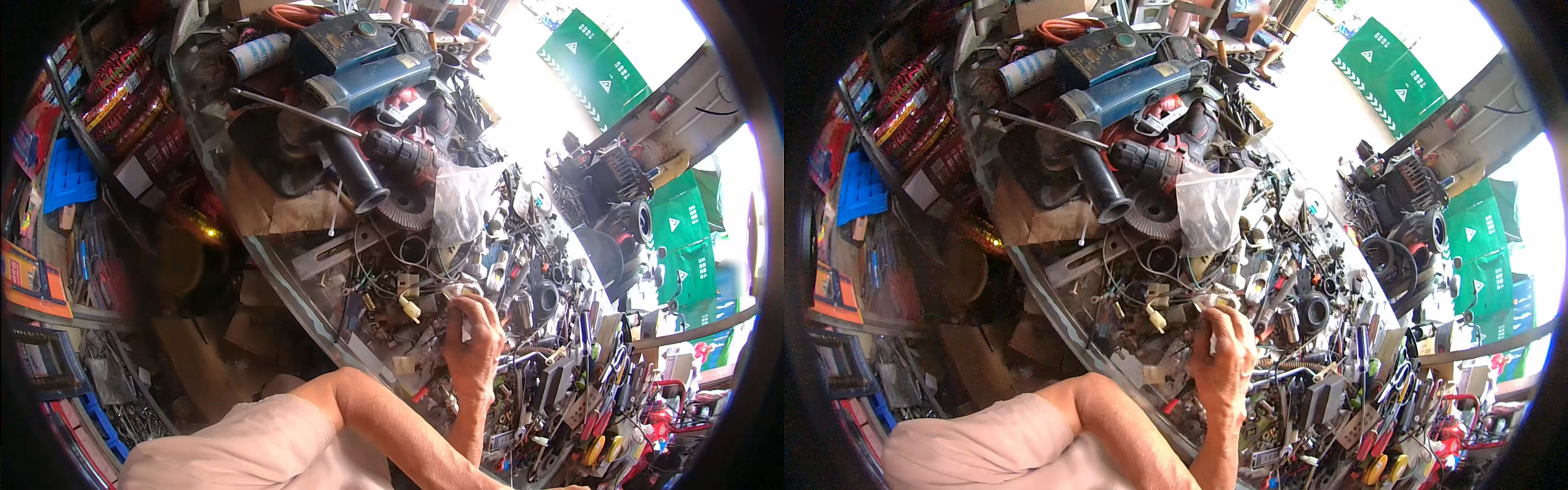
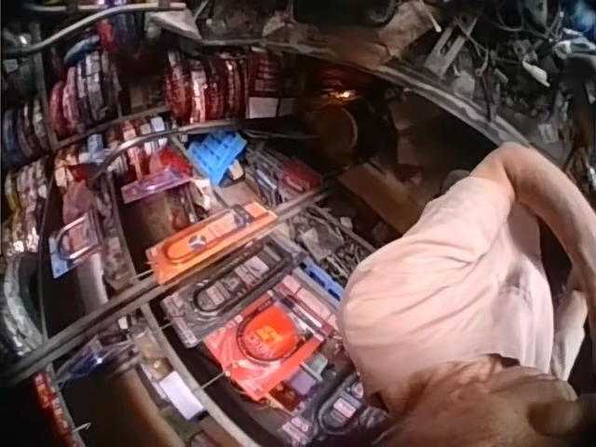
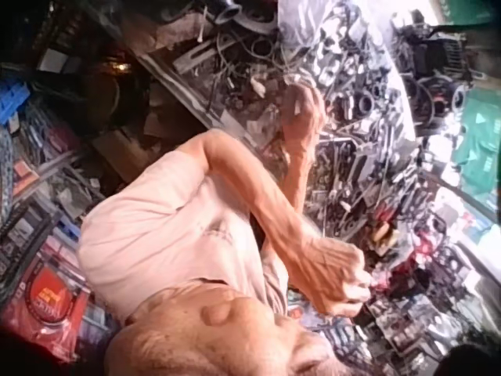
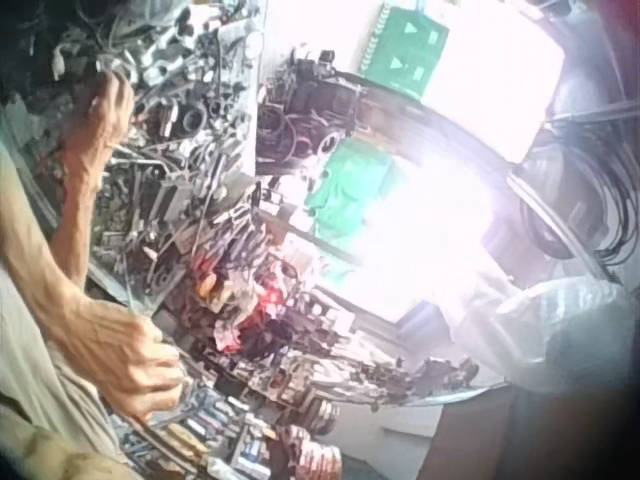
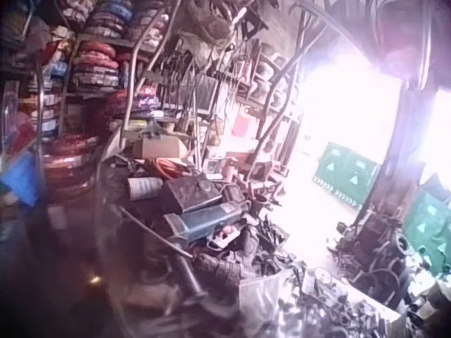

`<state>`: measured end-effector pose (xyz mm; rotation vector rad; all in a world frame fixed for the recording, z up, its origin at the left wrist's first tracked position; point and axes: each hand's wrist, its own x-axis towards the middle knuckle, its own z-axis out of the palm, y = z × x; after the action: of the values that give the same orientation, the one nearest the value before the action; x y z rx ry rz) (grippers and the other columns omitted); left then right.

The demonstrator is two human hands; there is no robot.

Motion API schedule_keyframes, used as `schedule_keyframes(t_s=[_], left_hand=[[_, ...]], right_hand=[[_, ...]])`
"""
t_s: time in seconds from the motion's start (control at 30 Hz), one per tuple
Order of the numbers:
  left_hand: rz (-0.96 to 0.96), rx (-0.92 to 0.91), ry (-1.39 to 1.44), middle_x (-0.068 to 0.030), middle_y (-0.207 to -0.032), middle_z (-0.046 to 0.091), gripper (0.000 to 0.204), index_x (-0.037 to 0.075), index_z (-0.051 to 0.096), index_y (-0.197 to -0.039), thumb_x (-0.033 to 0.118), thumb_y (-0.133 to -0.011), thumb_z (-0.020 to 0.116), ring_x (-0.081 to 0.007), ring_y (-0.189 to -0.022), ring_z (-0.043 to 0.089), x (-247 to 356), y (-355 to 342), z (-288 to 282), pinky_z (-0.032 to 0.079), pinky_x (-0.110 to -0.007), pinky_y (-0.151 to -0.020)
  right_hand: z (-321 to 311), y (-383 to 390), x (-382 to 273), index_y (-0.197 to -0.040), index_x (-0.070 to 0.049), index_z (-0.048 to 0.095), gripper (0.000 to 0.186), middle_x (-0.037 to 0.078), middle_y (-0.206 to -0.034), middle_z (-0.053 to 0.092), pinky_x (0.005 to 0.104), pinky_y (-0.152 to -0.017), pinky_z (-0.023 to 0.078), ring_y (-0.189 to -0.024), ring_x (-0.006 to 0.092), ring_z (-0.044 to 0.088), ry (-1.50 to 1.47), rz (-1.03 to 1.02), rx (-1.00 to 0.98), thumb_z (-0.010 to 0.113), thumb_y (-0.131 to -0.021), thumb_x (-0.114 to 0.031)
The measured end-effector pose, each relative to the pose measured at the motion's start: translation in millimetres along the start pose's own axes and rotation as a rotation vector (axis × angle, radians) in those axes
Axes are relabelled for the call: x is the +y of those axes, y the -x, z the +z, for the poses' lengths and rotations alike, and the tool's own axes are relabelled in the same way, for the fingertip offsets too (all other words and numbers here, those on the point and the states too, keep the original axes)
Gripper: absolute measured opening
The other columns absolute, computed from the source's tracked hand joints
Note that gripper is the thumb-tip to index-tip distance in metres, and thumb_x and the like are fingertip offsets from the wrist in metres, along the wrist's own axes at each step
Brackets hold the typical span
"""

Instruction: The person stands at a cluttered workbench in a workshop, handling various small mechanical parts and tools. They remove a small black component from a plastic bag, inspect it, and then examine a metal bolt and a screwdriver. The person manipulates these items with their hands, turning them over and checking their condition.

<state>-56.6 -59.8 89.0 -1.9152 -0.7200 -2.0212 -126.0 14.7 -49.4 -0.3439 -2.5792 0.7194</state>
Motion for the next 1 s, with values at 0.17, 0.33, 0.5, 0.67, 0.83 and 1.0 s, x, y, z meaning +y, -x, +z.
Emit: schedule_keyframes(t_s=[0.17, 0.33, 0.5, 0.67, 0.83, 1.0], left_hand=[[-0.023, -0.034, -0.071, -0.0016, -0.063, 0.05, 0.021, 0.007, 0.054, -0.066, 0.025, -0.075, 0.061, -0.0163, -0.056, 0.054, -10, 2, 0, 0.036, -0.032, -0.042], [-0.129, -0.063, 0.03, -0.002, -0.062, 0.051, 0.022, 0.007, 0.055, -0.066, 0.027, -0.075, 0.061, -0.0164, -0.056, 0.054, -16, 1, 0, 0.037, -0.032, -0.042], [-0.102, -0.121, 0.024, -0.003, -0.062, 0.053, 0.023, 0.007, 0.055, -0.065, 0.027, -0.074, 0.061, -0.017, -0.057, 0.054, -22, 2, -1, 0.037, -0.033, -0.042], [-0.113, -0.138, 0.002, -0.0031, -0.063, 0.054, 0.022, 0.006, 0.057, -0.065, 0.026, -0.074, 0.062, -0.017, -0.056, 0.055, -21, 7, 7, 0.037, -0.033, -0.042], [-0.111, -0.111, 0.023, -0.0033, -0.061, 0.055, 0.023, 0.006, 0.058, -0.065, 0.026, -0.075, 0.061, -0.0177, -0.055, 0.055, -20, 4, 1, 0.038, -0.033, -0.043], [-0.119, -0.121, 0.034, -0.0038, -0.06, 0.055, 0.034, 0.005, 0.058, -0.064, 0.035, -0.081, 0.059, -0.0191, -0.055, 0.055, -18, 4, 4, 0.039, -0.034, -0.044]], right_hand=[[-18, -2, 16, -0.095, 0.002, 0.064, 0.014, 0.015, -0.093, 0.064, 0.038, -0.076, 0.052, -0.084, 0.0299, 0.065, 0.127, 0.064, 0.293, 0.061, -0.082, 0.004], [-33, 5, 35, -0.1, 0.001, 0.065, 0.018, 0.016, -0.099, 0.064, 0.0374, -0.074, 0.053, -0.083, 0.0274, 0.066, 0.138, 0.303, 0.39, 0.06, -0.083, 0.004], [-22, 2, 13, -0.104, -0.003, 0.067, 0.027, 0.013, -0.105, 0.064, 0.0417, -0.084, 0.05, -0.095, 0.0306, 0.062, 0.126, -0.031, 0.31, 0.069, -0.077, 0.001], [-9, 4, -8, -0.1, -0.004, 0.067, 0.027, 0.011, -0.095, 0.063, 0.0434, -0.083, 0.044, -0.088, 0.031, 0.058, 0.163, -0.081, -0.004, 0.072, -0.074, -0.009], [-16, 2, -12, -0.096, -0.005, 0.068, 0.027, 0.01, -0.094, 0.063, 0.0422, -0.088, 0.041, -0.092, 0.0295, 0.058, 0.133, 0.021, -0.145, 0.075, -0.071, -0.013], [-18, 4, -8, -0.094, -0.006, 0.067, 0.026, 0.01, -0.093, 0.063, 0.0434, -0.09, 0.04, -0.091, 0.0295, 0.058, 0.108, 0.034, -0.145, 0.074, -0.07, -0.014]])
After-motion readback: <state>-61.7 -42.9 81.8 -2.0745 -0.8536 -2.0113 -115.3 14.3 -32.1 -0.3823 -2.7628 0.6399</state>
